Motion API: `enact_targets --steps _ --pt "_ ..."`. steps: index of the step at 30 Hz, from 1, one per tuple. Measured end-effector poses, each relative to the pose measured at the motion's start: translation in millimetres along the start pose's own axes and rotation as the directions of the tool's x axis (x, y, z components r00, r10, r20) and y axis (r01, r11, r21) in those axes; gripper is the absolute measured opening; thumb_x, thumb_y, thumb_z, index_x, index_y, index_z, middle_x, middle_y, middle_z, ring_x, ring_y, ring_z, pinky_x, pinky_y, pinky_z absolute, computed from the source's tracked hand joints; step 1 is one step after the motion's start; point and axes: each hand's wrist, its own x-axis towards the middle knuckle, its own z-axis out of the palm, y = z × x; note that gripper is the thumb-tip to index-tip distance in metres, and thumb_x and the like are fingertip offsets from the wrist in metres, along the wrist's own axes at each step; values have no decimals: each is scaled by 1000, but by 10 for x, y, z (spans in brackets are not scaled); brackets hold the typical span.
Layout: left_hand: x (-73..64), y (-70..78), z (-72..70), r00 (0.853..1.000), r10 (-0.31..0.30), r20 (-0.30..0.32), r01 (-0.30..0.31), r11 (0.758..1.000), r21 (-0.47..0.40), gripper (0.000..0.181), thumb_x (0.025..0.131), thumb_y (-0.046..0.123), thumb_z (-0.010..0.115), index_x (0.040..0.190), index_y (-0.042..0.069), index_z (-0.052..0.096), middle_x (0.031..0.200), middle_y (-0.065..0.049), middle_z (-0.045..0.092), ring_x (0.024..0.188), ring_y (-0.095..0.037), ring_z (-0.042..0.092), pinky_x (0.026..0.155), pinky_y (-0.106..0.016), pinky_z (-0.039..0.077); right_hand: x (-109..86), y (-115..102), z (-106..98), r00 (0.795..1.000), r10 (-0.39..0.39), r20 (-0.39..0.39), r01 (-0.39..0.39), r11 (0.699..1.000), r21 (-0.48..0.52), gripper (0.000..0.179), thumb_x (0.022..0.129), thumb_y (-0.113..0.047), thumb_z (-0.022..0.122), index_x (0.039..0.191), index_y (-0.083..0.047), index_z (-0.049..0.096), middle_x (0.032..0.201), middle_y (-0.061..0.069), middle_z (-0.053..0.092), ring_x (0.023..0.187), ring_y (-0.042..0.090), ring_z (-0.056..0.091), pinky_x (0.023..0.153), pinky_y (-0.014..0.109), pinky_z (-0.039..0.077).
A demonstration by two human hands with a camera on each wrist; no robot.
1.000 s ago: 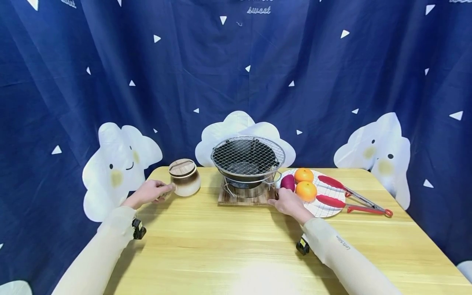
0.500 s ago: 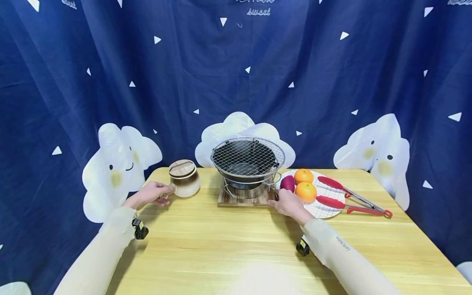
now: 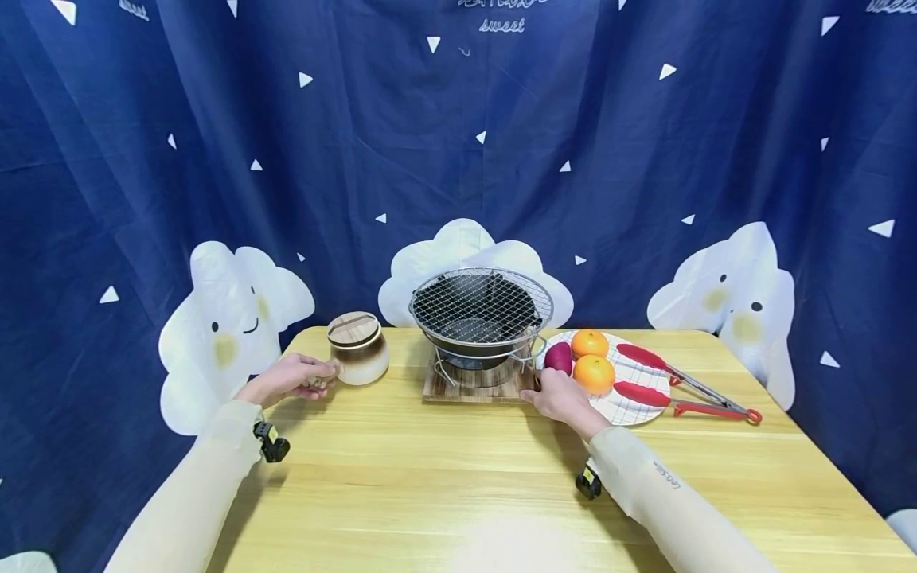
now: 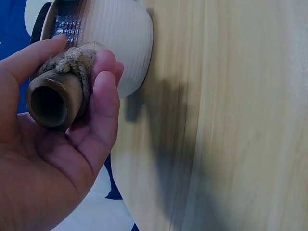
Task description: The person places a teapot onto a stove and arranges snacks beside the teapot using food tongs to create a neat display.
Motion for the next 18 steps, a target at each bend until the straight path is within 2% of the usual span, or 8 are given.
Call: enact_targets --steps 8,18 --pt "39 -46 -34 1000 -27 1 27 997 -78 52 100 26 64 130 -15 57 100 -16 75 72 -12 69 70 -27 61 -5 -6 -5 1000 17 8 -17 1000 0 31 89 -40 75 88 -10 67 76 9 62 67 24 58 57 35 46" --pt "45 -31 -58 998 -40 41 44 992 -115 49 101 20 61 132 -18 53 101 -16 75 75 -14 71 69 -24 61 3 -9 2 1000 24 11 -24 1000 -7 32 90 -41 74 80 -12 63 74 9 61 65 24 57 56 34 44"
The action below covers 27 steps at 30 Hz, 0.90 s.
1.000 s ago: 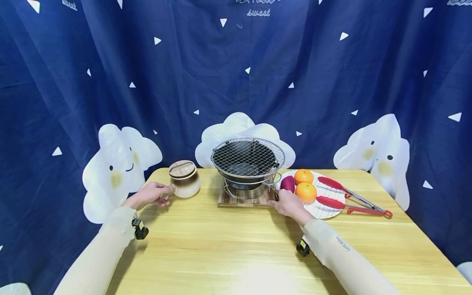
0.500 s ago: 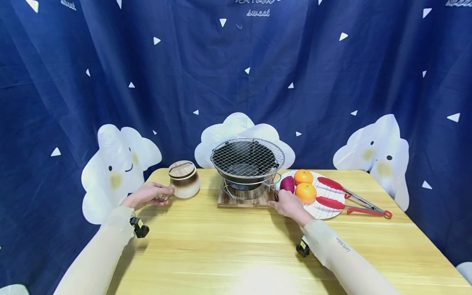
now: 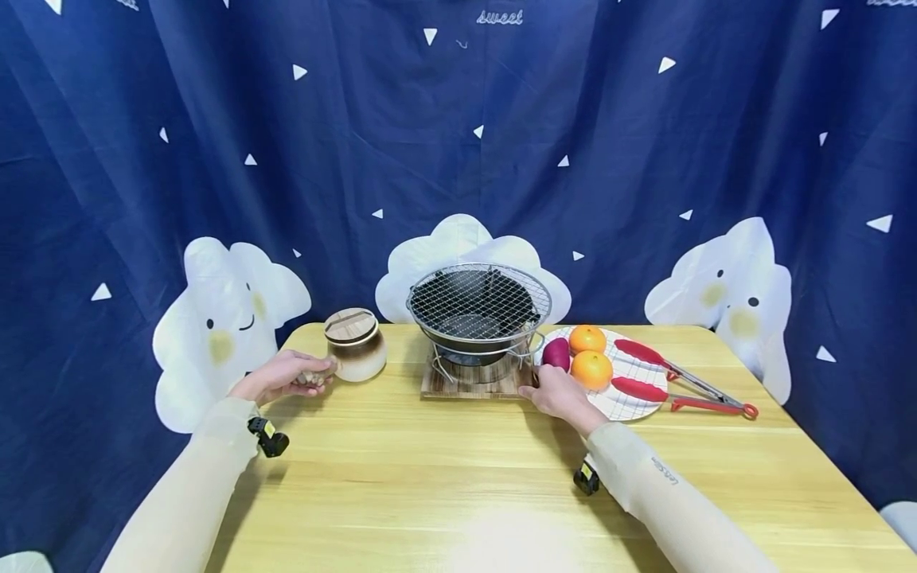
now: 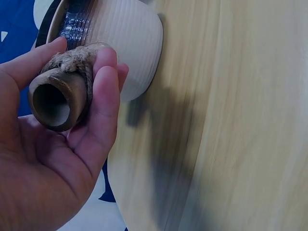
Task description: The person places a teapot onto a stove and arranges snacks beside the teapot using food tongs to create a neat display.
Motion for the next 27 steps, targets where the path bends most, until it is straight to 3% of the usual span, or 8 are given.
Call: enact_targets --steps 8,16,27 --pt "-12 19 -5 1000 -27 -10 26 999 -37 50 100 18 64 133 -17 53 102 -17 75 74 -13 72 68 -23 61 6 0 8 1000 2 -1 -2 1000 8 31 91 -41 73 83 -12 64 82 10 63 71 25 58 62 38 47" --pt "7 29 2 998 -49 -36 45 993 -111 26 98 14 66 115 -4 70 95 -12 77 77 -15 73 69 -24 61 17 7 -8 1000 -1 6 1 1000 -9 32 91 -42 72 87 -11 66 89 12 67 75 27 60 67 43 51" --pt "4 40 19 996 -68 -51 60 986 -159 17 97 11 66 107 -1 72 93 -11 77 80 -18 74 70 -25 61 36 23 25 1000 -7 2 7 1000 -18 32 91 -41 72 83 -11 64 84 11 65 72 26 58 65 42 49"
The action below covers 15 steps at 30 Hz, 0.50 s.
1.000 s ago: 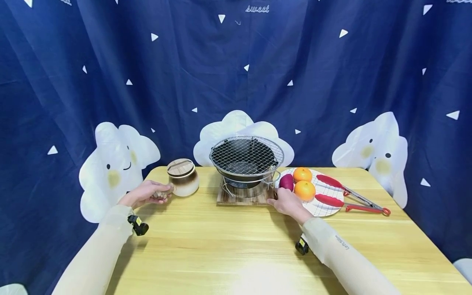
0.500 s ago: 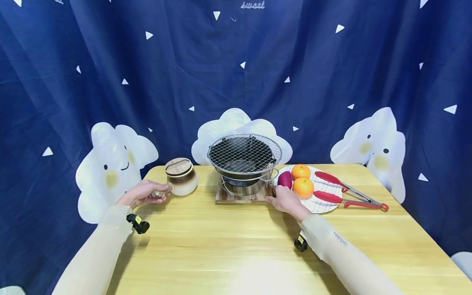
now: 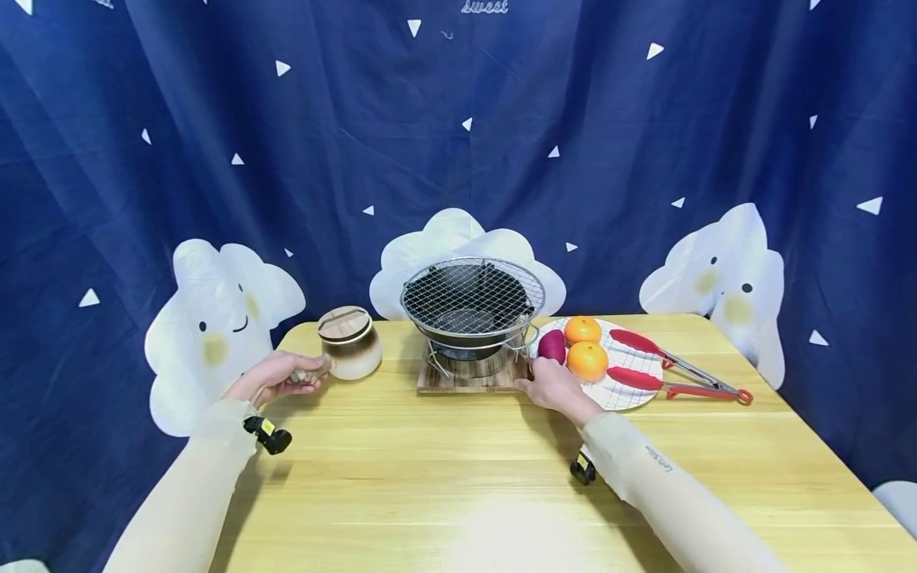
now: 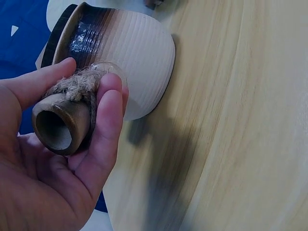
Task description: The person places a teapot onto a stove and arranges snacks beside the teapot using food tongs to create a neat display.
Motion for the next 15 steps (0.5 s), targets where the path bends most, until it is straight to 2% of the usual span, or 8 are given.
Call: enact_targets --steps 6,15 --pt "3 5 7 1000 -3 17 3 1000 -5 20 98 10 64 112 -3 66 92 -10 76 80 -17 73 74 -28 62 3 1 18 1000 10 6 -10 1000 0 32 91 -41 72 83 -11 64 83 10 65 72 26 59 64 42 50" --pt "-6 28 10 1000 7 28 -6 1000 -8 19 98 12 65 110 -2 70 92 -8 77 79 -15 74 78 -29 62 -6 2 3 1000 5 -9 -5 1000 -5 31 91 -40 72 86 -10 66 85 11 66 72 26 59 66 43 51"
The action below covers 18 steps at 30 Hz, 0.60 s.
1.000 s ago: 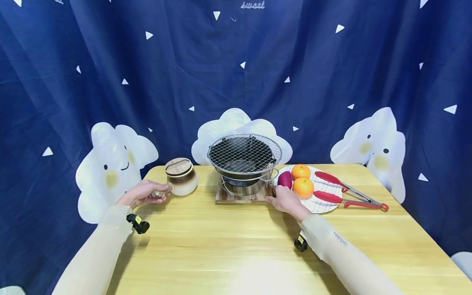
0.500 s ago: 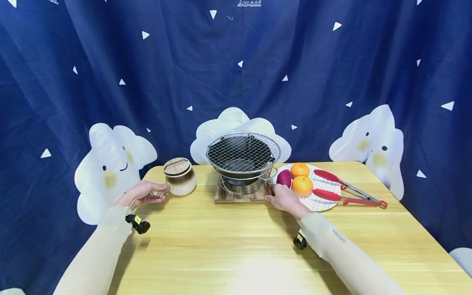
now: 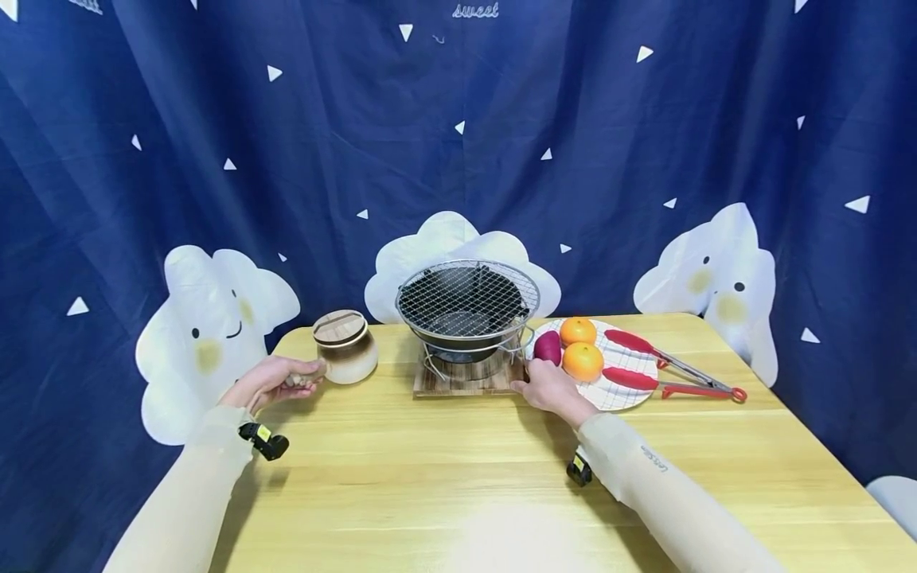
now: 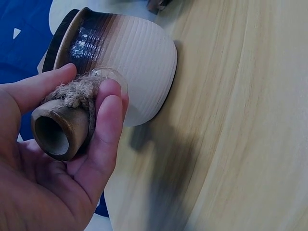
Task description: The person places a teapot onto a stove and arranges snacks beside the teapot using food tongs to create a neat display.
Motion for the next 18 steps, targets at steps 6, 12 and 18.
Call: enact_targets --steps 6,12,18 --pt "-6 -3 -3 1000 -9 -24 9 1000 -20 14 97 12 66 104 0 71 91 -10 77 78 -16 74 78 -31 62 -9 -16 -2 1000 -2 4 2 1000 4 31 91 -40 73 86 -10 66 84 11 66 71 25 59 64 42 51" --pt "8 14 21 999 -14 -42 12 998 -55 9 96 8 65 99 0 70 86 -12 75 72 -17 73 69 -27 62 -19 -22 -15 1000 -1 0 1 1000 6 32 91 -40 72 83 -11 65 82 10 65 70 25 58 63 40 50" --pt "-9 29 54 999 -3 -41 1 998 -55 10 96 10 66 95 4 74 87 -11 76 72 -15 73 67 -24 61 -23 -17 -14 1000 -3 4 3 1000 3 32 91 -41 72 85 -9 66 84 11 66 72 25 59 64 42 50"
